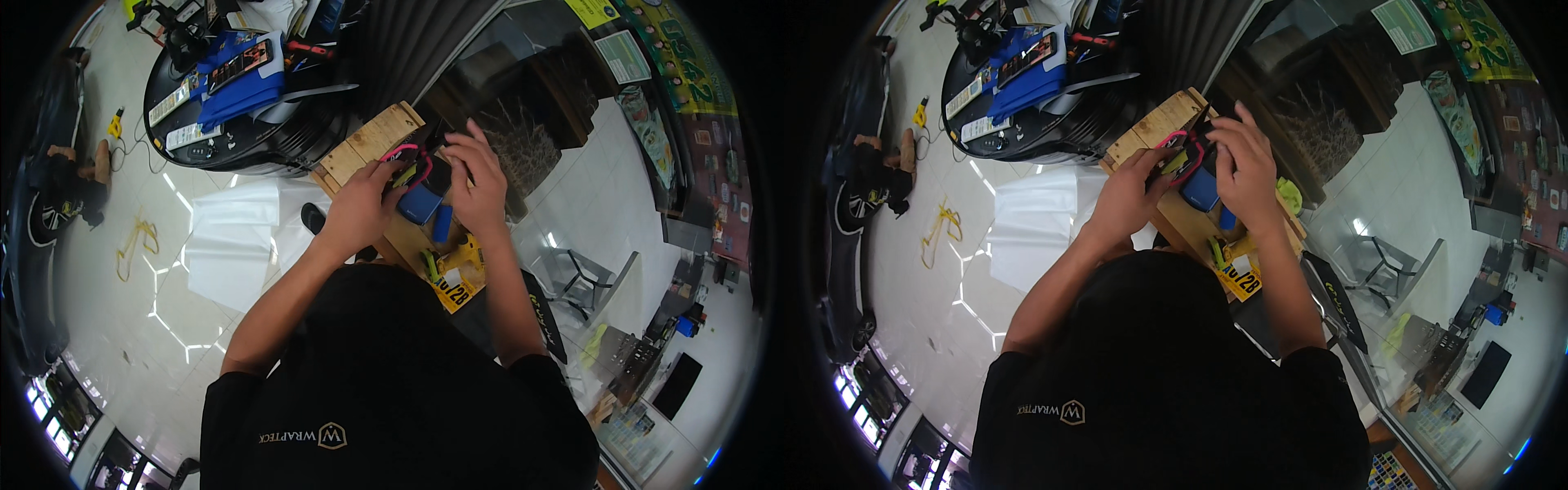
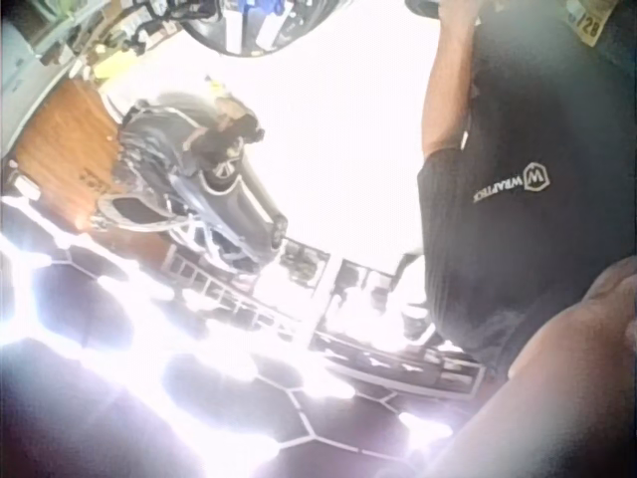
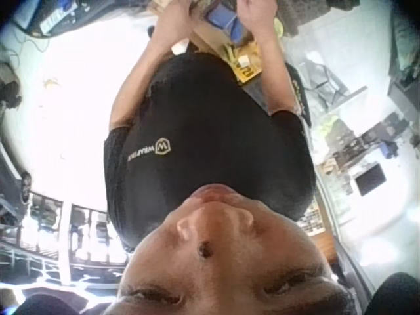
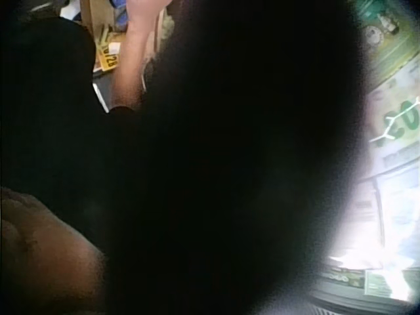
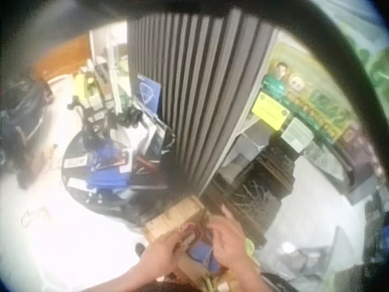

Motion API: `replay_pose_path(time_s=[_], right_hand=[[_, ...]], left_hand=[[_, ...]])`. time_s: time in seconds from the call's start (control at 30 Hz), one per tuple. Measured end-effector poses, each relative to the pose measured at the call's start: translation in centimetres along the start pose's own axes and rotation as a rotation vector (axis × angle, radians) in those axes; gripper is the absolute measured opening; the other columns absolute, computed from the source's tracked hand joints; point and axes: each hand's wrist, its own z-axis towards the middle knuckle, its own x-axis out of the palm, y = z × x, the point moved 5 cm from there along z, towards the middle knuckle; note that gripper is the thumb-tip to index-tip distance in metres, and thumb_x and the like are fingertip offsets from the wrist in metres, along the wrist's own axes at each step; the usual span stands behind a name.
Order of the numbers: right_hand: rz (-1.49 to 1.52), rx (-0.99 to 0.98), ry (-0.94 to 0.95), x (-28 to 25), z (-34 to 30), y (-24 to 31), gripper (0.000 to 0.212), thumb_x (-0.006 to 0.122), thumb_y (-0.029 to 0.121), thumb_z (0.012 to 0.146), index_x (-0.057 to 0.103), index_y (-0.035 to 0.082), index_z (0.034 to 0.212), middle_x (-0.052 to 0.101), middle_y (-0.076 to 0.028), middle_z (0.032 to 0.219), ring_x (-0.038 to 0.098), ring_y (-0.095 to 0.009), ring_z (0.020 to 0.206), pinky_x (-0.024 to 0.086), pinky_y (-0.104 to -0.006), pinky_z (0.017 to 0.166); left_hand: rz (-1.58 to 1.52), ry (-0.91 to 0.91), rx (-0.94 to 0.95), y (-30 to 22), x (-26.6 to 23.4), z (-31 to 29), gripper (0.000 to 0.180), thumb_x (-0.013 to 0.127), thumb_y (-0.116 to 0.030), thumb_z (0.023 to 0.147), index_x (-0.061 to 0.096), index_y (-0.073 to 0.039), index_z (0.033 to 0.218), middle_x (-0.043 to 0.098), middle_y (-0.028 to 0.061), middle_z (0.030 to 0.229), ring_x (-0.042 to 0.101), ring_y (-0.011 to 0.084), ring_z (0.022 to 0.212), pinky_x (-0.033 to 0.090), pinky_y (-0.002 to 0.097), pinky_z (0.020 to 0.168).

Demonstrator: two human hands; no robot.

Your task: The person unpacks a black bag on a wooden crate, removes a blue box, opens it, and takes out a small bottle. They then walk toward a white car while holding the bottle and a blue cloth.

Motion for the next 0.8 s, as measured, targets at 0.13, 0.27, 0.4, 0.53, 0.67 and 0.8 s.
replay_pose_path(time_s=[0.13,0.27,0.4,0.53,0.67,0.8], right_hand=[[0.515,0.489,0.093,3.7,-4.6,-3.0,0.033,0.060,-0.003,0.095,0.061,0.001,0.128,0.070,-0.014,0.119,0.069,-0.016,0.094,0.055,-0.0296,0.083],[0.821,0.673,0.028,7.6,-7.2,-1.7,0.027,0.062,0.002,0.098,0.061,0.000,0.125,0.070,-0.008,0.106,0.067,-0.010,0.088,0.054,-0.0260,0.074],[1.087,0.795,0.025,10.3,-8.7,-1.2,0.022,0.066,0.013,0.102,0.061,0.002,0.121,0.068,-0.004,0.096,0.066,-0.009,0.079,0.054,-0.0241,0.065],[1.064,0.744,0.117,9.6,-7.1,-1.4,0.021,0.065,0.023,0.104,0.066,0.002,0.106,0.066,-0.001,0.086,0.064,-0.006,0.072,0.050,-0.0219,0.056],[1.171,0.697,0.166,9.5,-6.4,-2.5,0.021,0.063,0.022,0.104,0.069,0.001,0.102,0.067,-0.002,0.087,0.064,-0.008,0.077,0.052,-0.0241,0.063],[1.504,0.611,0.107,7.3,-6.1,-1.6,0.025,0.059,0.021,0.104,0.069,-0.002,0.109,0.070,-0.009,0.100,0.067,-0.015,0.092,0.054,-0.0293,0.076]], left_hand=[[-0.064,0.042,-0.025,0.3,0.4,-0.2,0.040,0.069,-0.014,0.094,0.062,-0.002,0.132,0.067,0.0194,0.115,0.066,0.0400,0.106,0.053,0.0461,0.091],[-0.042,0.045,-0.013,0.6,0.8,-0.6,0.043,0.071,-0.011,0.093,0.062,-0.002,0.134,0.067,0.0203,0.116,0.067,0.0386,0.105,0.054,0.0443,0.091],[-0.035,0.068,0.004,1.6,1.1,-1.0,0.049,0.075,-0.008,0.091,0.060,-0.002,0.137,0.067,0.0204,0.121,0.068,0.0348,0.106,0.054,0.0408,0.092],[-0.014,0.144,0.000,0.1,0.4,-1.2,0.056,0.076,-0.007,0.090,0.057,-0.003,0.142,0.066,0.0201,0.125,0.067,0.0351,0.112,0.053,0.0404,0.098],[-0.036,0.188,-0.056,0.1,0.8,-1.2,0.055,0.074,-0.005,0.090,0.057,-0.002,0.142,0.066,0.0222,0.128,0.067,0.0379,0.113,0.052,0.0397,0.099],[-0.014,0.085,-0.008,1.9,0.8,-1.3,0.053,0.072,-0.002,0.090,0.058,-0.002,0.141,0.068,0.0242,0.125,0.070,0.0379,0.110,0.053,0.0393,0.096]])
